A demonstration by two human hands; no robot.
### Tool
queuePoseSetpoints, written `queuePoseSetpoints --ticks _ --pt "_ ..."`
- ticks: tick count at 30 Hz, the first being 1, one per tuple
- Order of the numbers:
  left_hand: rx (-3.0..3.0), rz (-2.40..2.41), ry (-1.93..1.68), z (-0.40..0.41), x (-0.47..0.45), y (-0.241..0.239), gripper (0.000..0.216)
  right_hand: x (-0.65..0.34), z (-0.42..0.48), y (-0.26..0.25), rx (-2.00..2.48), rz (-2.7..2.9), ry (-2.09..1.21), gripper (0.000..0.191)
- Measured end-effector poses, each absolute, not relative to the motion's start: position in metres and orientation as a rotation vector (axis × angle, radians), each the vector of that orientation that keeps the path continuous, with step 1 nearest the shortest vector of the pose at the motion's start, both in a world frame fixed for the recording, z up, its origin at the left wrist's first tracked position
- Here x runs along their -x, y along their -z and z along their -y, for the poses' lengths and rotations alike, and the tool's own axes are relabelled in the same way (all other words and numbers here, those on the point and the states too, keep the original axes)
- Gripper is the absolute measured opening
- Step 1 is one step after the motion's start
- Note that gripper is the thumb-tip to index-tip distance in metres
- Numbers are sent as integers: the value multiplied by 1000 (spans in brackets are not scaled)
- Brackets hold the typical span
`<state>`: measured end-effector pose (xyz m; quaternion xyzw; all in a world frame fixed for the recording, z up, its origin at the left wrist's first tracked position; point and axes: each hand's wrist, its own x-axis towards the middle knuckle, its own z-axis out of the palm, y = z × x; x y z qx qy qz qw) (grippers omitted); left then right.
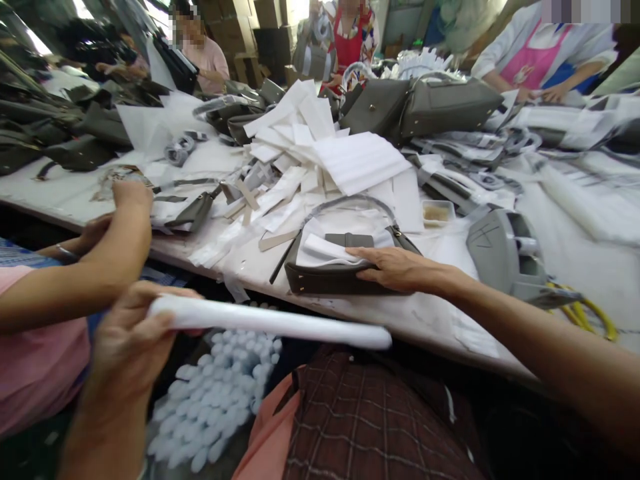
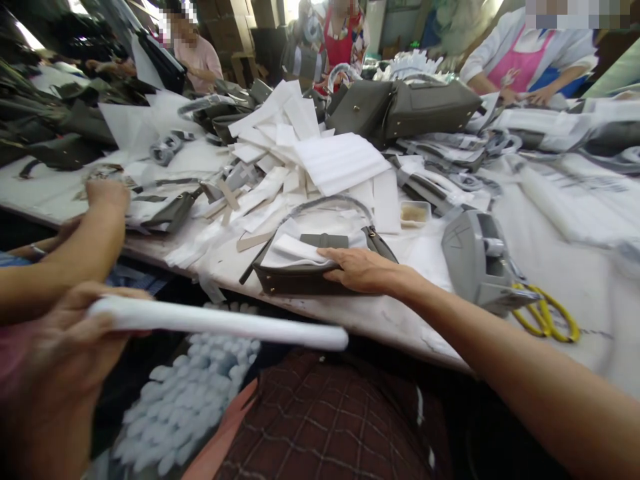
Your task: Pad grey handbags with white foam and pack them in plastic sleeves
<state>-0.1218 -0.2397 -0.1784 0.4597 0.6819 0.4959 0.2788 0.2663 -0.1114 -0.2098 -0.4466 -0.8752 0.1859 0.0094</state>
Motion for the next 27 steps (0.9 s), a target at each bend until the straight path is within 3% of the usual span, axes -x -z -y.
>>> queuePoseSetpoints --ticks 3,8,14,18,21,24,27 --pt "-900 -1461 -1446 215 55 212 43 -266 110 202 1387 2773 -613 62" --pt "-613 -1311 -1454 206 1 262 48 -266 114 196 1417 2766 -701 67" --pt "-541 -1294 -1477 205 -8 278 48 -269 117 198 1293 2765 -659 96" --pt "-557 -1310 -1505 197 -10 288 47 -267 125 207 1271 2780 -510 91" --pt "-855 -1480 -1447 197 0 293 35 -265 135 221 1312 2751 -382 78" --pt "-1567 -1847 -1416 201 10 278 25 -262 145 237 1392 2678 -269 73" --pt "-2357 -1824 -1409 202 -2 246 40 -261 150 246 1393 2641 -196 75"
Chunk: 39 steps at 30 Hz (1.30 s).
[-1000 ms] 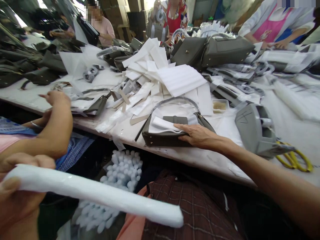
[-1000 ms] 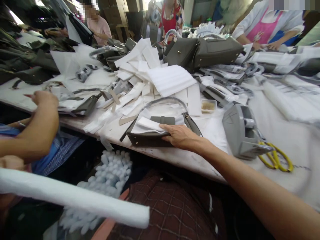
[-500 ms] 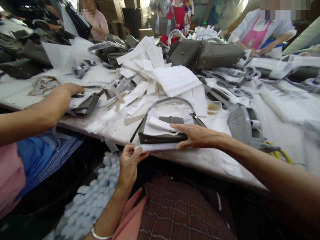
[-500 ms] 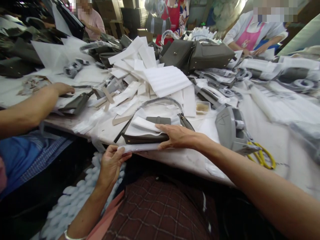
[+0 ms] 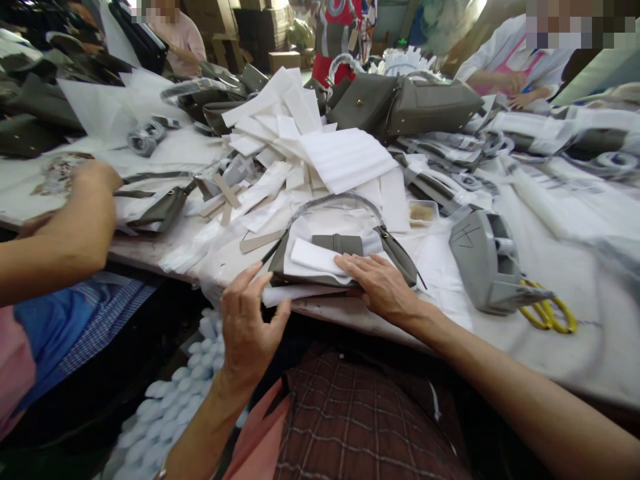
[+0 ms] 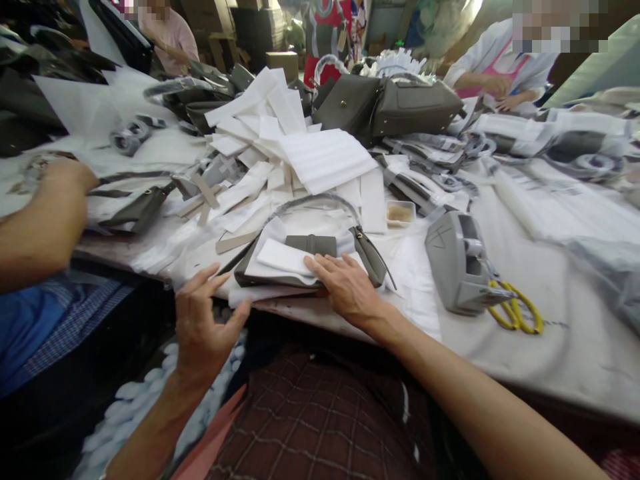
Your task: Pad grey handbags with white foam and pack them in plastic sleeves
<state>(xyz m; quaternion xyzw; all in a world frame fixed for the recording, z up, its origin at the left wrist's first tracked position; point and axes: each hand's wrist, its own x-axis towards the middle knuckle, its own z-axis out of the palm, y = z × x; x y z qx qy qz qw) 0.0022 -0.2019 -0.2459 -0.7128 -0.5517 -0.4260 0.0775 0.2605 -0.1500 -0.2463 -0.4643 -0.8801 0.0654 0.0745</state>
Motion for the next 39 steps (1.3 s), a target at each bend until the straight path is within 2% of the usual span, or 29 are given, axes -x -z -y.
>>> queuePoseSetpoints --ticks 3,7,11,17,19,25,31,33,37,39 --pt "2552 1204 833 187 -36 222 57 -259 150 249 1361 2601 -144 62" --pt "2707 1076 472 154 -71 227 47 -260 146 249 1316 2593 -125 52" --pt "2664 1172 547 144 -71 251 42 -264 144 243 1301 2673 -148 59" --pt "2532 999 753 163 -61 277 38 -278 159 245 1277 2664 101 46" --pt "2522 961 686 169 -61 278 40 -281 164 254 1249 2622 169 44" --pt "2370 940 175 180 -77 264 46 -280 166 271 1232 2544 244 44" --pt "2342 851 135 169 -82 262 41 -281 163 259 1241 2577 206 42" --pt "2395 822 199 162 -77 261 39 -280 165 253 1251 2611 213 47" --pt "2498 788 351 148 -62 257 36 -274 172 248 1264 2626 331 74" --pt "2518 774 424 141 -55 255 35 -270 172 249 1264 2616 405 78"
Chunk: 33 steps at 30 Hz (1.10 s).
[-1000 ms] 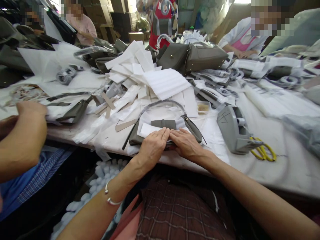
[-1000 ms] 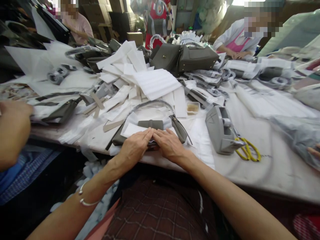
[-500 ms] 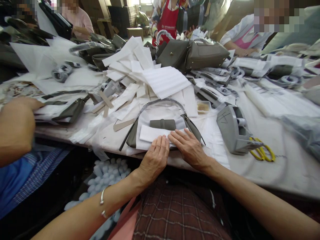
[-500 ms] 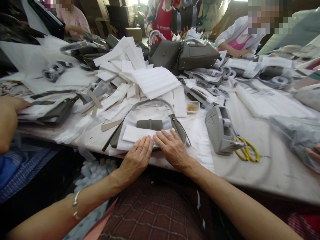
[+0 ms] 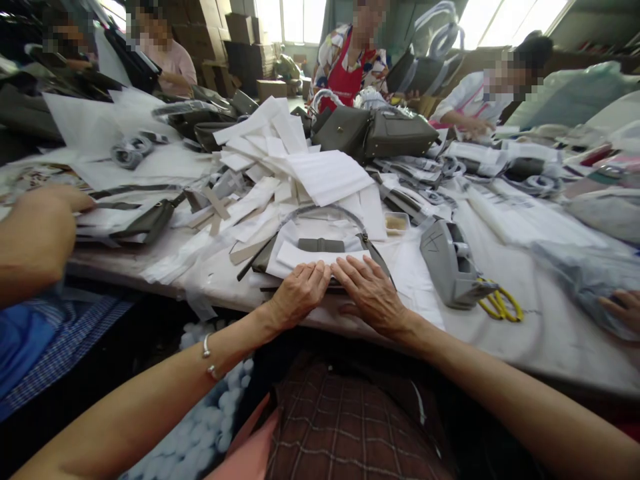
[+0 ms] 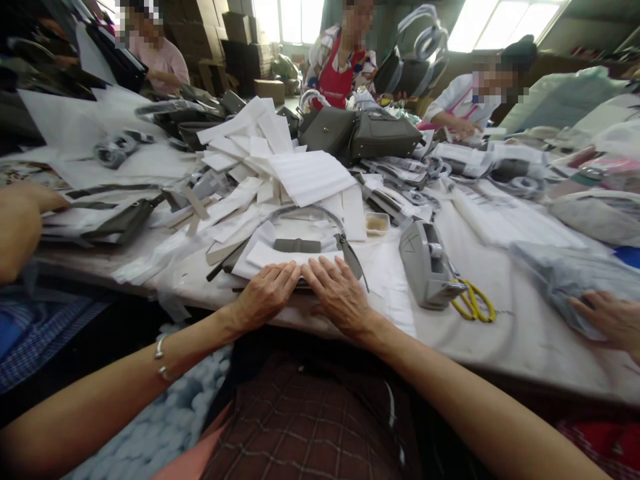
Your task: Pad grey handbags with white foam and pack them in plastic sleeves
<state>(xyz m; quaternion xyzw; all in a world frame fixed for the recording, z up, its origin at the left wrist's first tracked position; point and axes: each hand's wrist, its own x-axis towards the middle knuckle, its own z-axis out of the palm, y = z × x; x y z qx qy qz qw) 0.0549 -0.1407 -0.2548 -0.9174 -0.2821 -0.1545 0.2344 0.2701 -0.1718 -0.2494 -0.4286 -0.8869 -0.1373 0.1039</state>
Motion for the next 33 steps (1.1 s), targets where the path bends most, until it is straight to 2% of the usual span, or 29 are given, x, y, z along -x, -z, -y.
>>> queuePoseSetpoints --ticks 2,7,14,18,22,24,26,30,33 --pt "2512 743 483 134 -50 253 34 -266 168 250 1264 2601 487 71" --pt "2500 750 528 127 -47 251 36 -258 151 244 1234 2577 635 38" --pt "2409 986 504 131 -62 253 38 -249 137 234 1274 2628 423 20" --pt "2331 931 598 125 -64 259 34 -246 139 223 1356 2635 289 15" --pt "2377 775 722 119 -56 261 27 -271 128 199 1355 2478 -192 40" --pt "2417 738 796 116 -50 259 27 -300 110 189 1450 2212 -289 37" --pt "2454 739 845 114 -44 256 30 -333 87 187 1621 2022 -128 36" --pt "2488 811 874 114 -33 251 34 -386 44 209 2099 2052 258 57" --pt "2510 865 898 115 -28 248 38 -402 26 233 2341 2141 239 61"
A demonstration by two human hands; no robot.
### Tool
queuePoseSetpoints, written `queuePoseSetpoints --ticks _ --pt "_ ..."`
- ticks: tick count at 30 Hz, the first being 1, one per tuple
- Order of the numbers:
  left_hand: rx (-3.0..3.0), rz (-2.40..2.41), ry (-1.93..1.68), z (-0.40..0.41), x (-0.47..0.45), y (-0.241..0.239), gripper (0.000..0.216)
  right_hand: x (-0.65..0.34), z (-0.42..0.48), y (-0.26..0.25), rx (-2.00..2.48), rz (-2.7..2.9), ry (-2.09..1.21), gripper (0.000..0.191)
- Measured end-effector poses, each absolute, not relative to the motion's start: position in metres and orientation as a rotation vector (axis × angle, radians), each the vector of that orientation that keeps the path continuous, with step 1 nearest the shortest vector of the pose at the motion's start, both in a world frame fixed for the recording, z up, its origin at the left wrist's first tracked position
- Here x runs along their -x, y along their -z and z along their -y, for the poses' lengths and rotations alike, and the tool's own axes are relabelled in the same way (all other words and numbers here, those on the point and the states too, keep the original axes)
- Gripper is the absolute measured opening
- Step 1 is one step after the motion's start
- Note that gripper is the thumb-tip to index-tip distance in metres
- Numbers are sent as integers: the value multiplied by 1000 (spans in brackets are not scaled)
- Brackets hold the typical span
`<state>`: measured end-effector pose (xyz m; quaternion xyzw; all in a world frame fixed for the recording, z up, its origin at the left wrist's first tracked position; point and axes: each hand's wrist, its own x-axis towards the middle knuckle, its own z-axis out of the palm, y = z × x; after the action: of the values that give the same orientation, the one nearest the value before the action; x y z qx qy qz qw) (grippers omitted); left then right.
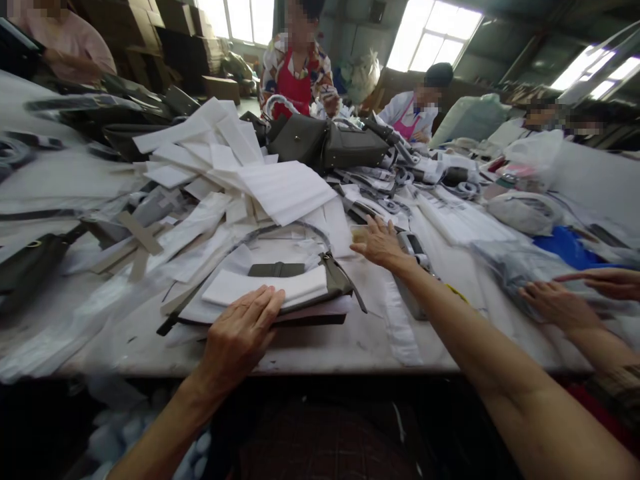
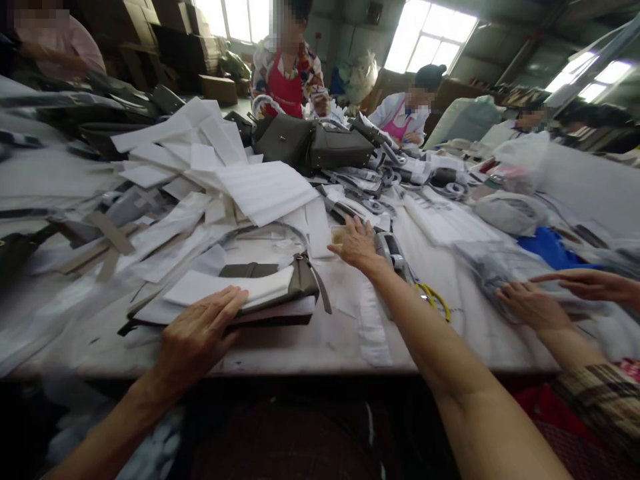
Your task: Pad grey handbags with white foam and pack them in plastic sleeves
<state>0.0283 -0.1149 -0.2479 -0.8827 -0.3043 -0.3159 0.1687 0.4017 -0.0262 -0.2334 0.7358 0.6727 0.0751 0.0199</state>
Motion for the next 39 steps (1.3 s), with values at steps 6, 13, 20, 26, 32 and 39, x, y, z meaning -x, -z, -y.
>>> queuePoseSetpoints --ticks 6,13,20,26,32,39 --pt "2515 958 984 113 -22 243 45 -410 18 261 -2232 -2082 -58 43" --pt "2508 957 982 111 -20 243 51 -414 15 265 -2314 -2157 -54 46" --pt "2496 1002 997 111 -19 242 55 -404 44 242 -2463 -2288 -134 28" --pt "2498 980 1004 111 -22 243 53 -397 144 234 -2550 -2462 220 20" --pt "2518 924 942 114 -24 246 50 -398 184 272 -2632 -2376 505 14" --pt "2522 932 899 118 -32 251 47 -404 179 256 -2591 -2455 437 21"
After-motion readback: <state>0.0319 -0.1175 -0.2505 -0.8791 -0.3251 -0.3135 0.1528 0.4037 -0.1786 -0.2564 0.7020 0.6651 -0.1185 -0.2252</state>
